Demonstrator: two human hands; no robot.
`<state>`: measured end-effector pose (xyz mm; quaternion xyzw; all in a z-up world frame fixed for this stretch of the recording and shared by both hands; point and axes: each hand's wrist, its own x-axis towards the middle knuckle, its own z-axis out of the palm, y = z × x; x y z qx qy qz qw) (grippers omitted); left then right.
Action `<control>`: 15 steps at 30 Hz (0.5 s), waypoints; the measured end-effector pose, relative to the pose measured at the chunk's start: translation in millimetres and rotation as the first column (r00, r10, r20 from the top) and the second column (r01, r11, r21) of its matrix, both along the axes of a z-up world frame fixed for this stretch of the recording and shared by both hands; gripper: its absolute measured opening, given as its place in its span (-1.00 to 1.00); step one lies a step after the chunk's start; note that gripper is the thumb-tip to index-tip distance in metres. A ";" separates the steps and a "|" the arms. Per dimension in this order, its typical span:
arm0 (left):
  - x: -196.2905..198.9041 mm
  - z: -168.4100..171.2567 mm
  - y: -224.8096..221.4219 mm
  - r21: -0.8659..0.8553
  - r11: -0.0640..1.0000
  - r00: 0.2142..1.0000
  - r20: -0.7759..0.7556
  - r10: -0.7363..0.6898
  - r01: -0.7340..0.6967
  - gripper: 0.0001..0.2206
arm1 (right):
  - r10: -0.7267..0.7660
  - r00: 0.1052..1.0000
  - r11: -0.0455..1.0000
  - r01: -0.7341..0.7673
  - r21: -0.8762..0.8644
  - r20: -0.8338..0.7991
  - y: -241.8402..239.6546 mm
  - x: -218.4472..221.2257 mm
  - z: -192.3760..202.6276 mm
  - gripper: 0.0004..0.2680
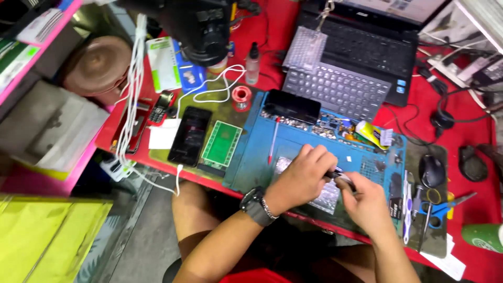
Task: The person is removing an old screen protector from a mobile phone, cleaning the screen with a cloth, and then carefully applying a new screen protector.
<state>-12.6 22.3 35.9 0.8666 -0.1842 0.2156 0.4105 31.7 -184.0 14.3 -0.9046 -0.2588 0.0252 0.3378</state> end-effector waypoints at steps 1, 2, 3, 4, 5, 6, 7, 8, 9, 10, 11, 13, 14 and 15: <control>-1.2 -0.2 -0.8 0.002 1.000 0.999 -0.040 -0.013 0.014 -0.73 | -0.013 1.000 0.999 0.013 0.033 0.000 -3.0 -1.9 -7.2 -0.94; -6.8 1.5 -2.9 -0.003 0.999 0.999 -0.041 -0.032 0.032 -0.73 | -0.031 1.000 0.999 0.031 0.029 -0.001 -7.1 -7.5 -13.1 -0.94; -4.1 5.1 -0.7 -0.022 0.999 0.999 -0.021 -0.031 0.031 -0.75 | -0.019 1.000 0.997 0.017 0.070 0.025 -6.7 -4.6 -18.5 -0.92; -1.6 8.6 1.3 -0.041 0.999 1.000 -0.002 -0.031 0.031 -0.76 | -0.007 0.999 0.994 0.001 0.110 0.053 -6.5 -1.6 -23.8 -0.89; 4.5 -1.7 0.2 -0.041 0.998 0.999 0.000 -0.047 0.047 -0.76 | -0.023 0.998 0.994 0.017 0.110 0.055 -3.1 -1.0 -24.8 -0.89; 10.5 -12.9 -1.1 -0.025 0.999 0.997 0.070 -0.021 0.023 -0.74 | -0.055 0.997 0.989 0.046 0.138 0.061 0.3 -0.5 -26.6 -0.92; 12.0 -25.1 -2.0 -0.013 1.000 0.991 0.130 0.008 -0.007 -0.70 | -0.084 0.995 0.984 0.073 0.164 0.057 4.2 -3.8 -29.5 -0.93; 13.3 -25.3 -0.1 -0.014 1.000 0.993 0.122 -0.004 0.006 -0.70 | -0.096 0.994 0.983 0.087 0.162 0.049 6.4 -5.1 -29.4 -0.93; 13.9 -26.0 0.2 -0.022 1.000 0.992 0.130 -0.002 0.005 -0.68 | -0.085 0.995 0.981 0.074 0.181 0.052 7.2 -6.1 -28.9 -0.94; 14.7 -27.3 0.2 -0.029 1.000 0.991 0.137 0.000 0.004 -0.65 | -0.075 0.996 0.978 0.062 0.200 0.056 7.6 -7.1 -29.0 -0.94; 12.3 -19.8 1.0 -0.037 0.999 0.993 0.121 -0.015 0.020 -0.65 | -0.090 0.995 0.978 0.081 0.192 0.040 9.7 -6.9 -22.9 -0.94; 11.9 -5.7 0.2 -0.189 0.982 0.992 0.125 -0.007 0.030 -0.60 | 0.038 0.995 0.966 -0.061 0.251 0.096 10.9 -4.8 -12.7 -0.90; 7.0 -6.3 -0.2 -0.195 0.979 0.994 0.108 -0.034 0.055 -0.60 | 0.011 0.997 0.969 -0.030 0.247 0.079 11.0 -11.5 -19.8 -0.90; 7.0 -6.0 -0.8 -0.243 0.970 0.998 0.068 0.006 0.011 -0.67 | 0.001 0.996 0.958 -0.025 0.285 0.085 10.7 -12.0 -25.4 -0.90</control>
